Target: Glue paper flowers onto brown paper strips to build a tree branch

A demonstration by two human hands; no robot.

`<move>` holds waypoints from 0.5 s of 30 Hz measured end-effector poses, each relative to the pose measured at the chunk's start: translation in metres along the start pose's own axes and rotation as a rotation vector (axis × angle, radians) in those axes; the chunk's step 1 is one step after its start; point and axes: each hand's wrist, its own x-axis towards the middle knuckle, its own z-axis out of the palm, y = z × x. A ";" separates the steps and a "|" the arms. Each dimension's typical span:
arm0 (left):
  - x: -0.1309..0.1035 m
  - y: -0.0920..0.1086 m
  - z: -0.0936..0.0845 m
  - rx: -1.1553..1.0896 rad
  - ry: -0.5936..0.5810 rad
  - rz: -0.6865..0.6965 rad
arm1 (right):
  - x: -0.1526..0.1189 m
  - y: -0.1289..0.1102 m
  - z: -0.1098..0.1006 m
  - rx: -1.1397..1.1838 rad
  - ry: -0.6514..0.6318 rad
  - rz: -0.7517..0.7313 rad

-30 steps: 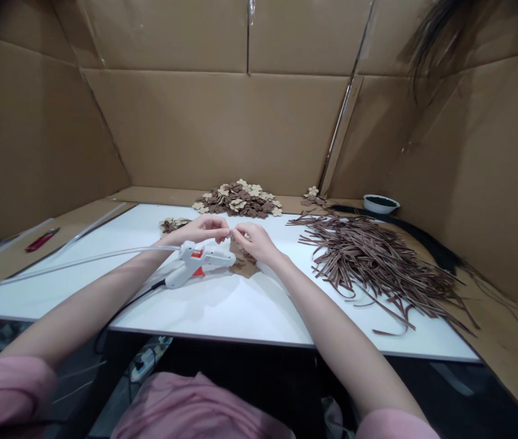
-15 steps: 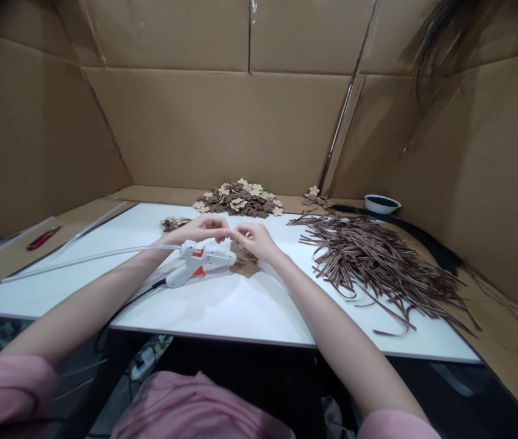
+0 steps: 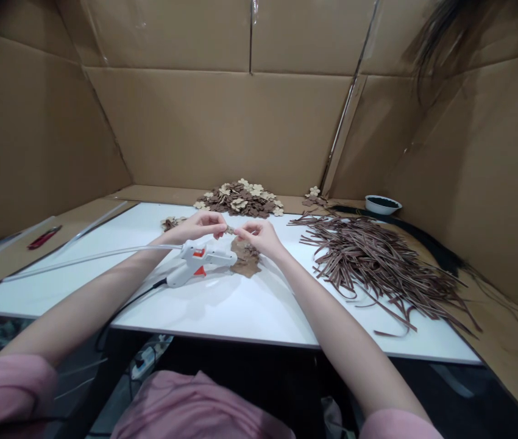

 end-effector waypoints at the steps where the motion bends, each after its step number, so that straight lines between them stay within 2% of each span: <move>1: 0.001 -0.002 0.000 -0.007 -0.004 0.006 | 0.000 0.000 0.000 0.019 -0.004 0.010; 7: 0.006 -0.013 0.000 -0.017 -0.022 0.022 | -0.002 -0.007 0.002 0.068 -0.059 0.032; 11: 0.004 -0.007 -0.001 -0.008 -0.026 0.021 | -0.002 -0.008 0.000 0.038 -0.101 0.015; 15: 0.000 0.002 -0.003 -0.030 0.065 0.006 | -0.001 -0.003 -0.004 0.011 -0.106 0.027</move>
